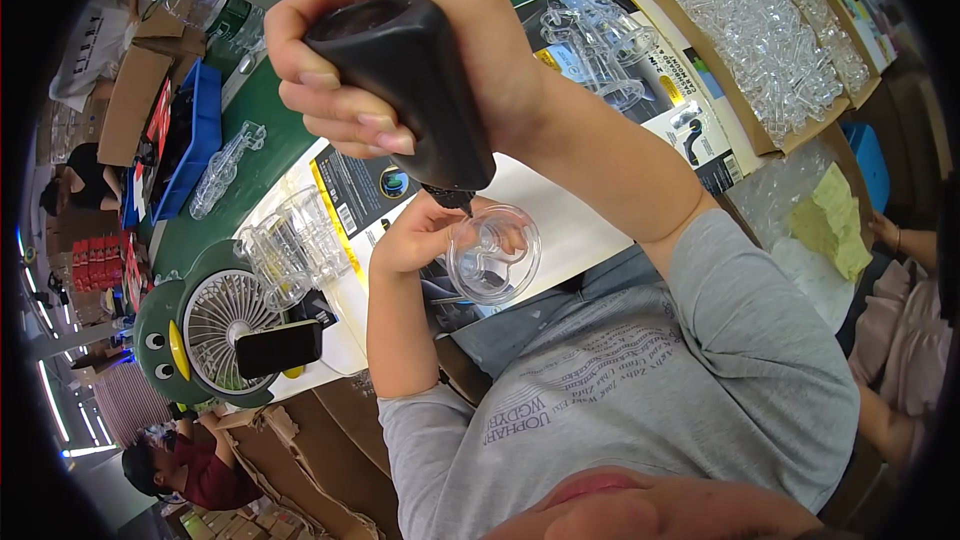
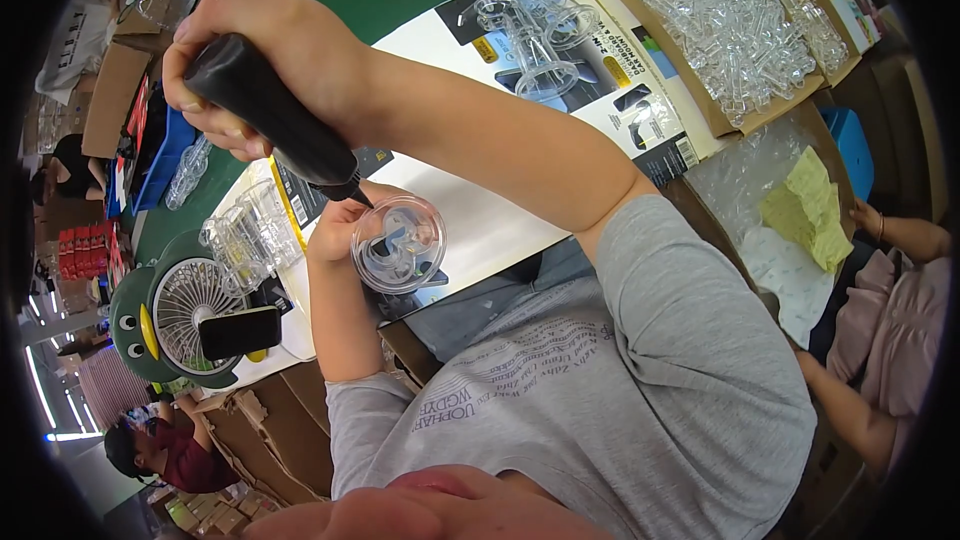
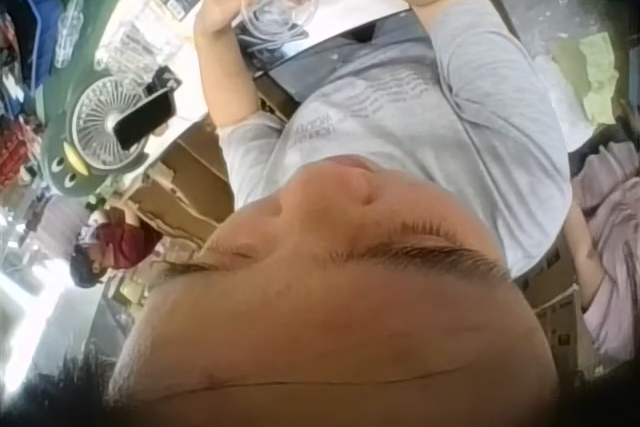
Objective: Assembling clear plastic containers by applying a liquid adhesive and joining parts at a factory workstation.
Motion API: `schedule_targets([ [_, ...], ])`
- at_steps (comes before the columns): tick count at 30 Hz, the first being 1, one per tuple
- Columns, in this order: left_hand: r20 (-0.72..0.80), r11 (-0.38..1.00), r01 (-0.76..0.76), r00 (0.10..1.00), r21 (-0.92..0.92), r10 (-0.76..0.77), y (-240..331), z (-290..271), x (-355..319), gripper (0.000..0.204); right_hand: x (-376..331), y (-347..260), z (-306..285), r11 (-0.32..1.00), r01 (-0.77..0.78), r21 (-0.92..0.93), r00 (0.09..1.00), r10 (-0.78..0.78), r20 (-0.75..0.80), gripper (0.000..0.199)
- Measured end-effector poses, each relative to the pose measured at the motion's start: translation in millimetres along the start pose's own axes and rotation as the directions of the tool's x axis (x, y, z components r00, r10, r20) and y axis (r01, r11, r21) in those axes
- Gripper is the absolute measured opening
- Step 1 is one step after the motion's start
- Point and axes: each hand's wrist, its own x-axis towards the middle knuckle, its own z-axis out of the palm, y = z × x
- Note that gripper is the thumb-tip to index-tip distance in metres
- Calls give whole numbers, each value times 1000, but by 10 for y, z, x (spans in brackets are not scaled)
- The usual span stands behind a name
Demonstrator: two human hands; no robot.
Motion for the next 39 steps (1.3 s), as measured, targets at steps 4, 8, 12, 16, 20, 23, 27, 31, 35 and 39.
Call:
schedule_targets([
  [4, 13, 999, 29, 999, 23, -29, 9, -2, 9, 41, -4, 4, 13, 1000, 12, -12, 1000, -12, 3, 40],
  [8, 28, 999, 48, 998, -5, -48, 15, 13, 25, 41, -19, 15, 40, 1000, 4, -13, 1000, -4, -14, 40],
  [12, 19, 998, 59, 998, -7, -59, 15, 15, 16, 41, -18, 20, 49, 1000, -1, -1, 1000, 1, -20, 39],
  [16, 4, 998, 68, 998, 15, -69, 26, 27, 27, 41, -17, 33, -16, 993, -45, 112, 996, 36, 81, 39],
  [20, 8, 996, 84, 996, 40, -84, 12, 5, 0, 39, 7, 38, -23, 993, -48, 106, 996, 40, 76, 38],
  [23, -4, 998, 39, 999, 59, -38, 16, -1, -3, 37, 43, -54, -123, 974, 26, 224, 996, -44, 72, 37],
  [27, -19, 998, 15, 1000, 59, -14, 46, 2, 35, 43, -27, -204, -90, 911, 103, 399, 988, -138, 62, 39],
  [31, -156, 999, -43, 987, 9, 44, 0, -53, -26, 52, 4, -282, -197, 962, 263, -71, 950, -271, -154, 43],
  [35, -417, 985, -102, 896, 139, 152, -127, -340, -226, 54, -24, -315, -181, 717, 267, -644, 822, -518, -235, 34],
  [39, -485, 971, -237, 844, 43, 228, 36, -227, -135, 38, -54, -268, -245, 215, 173, -961, 821, -571, 20, 43],
])
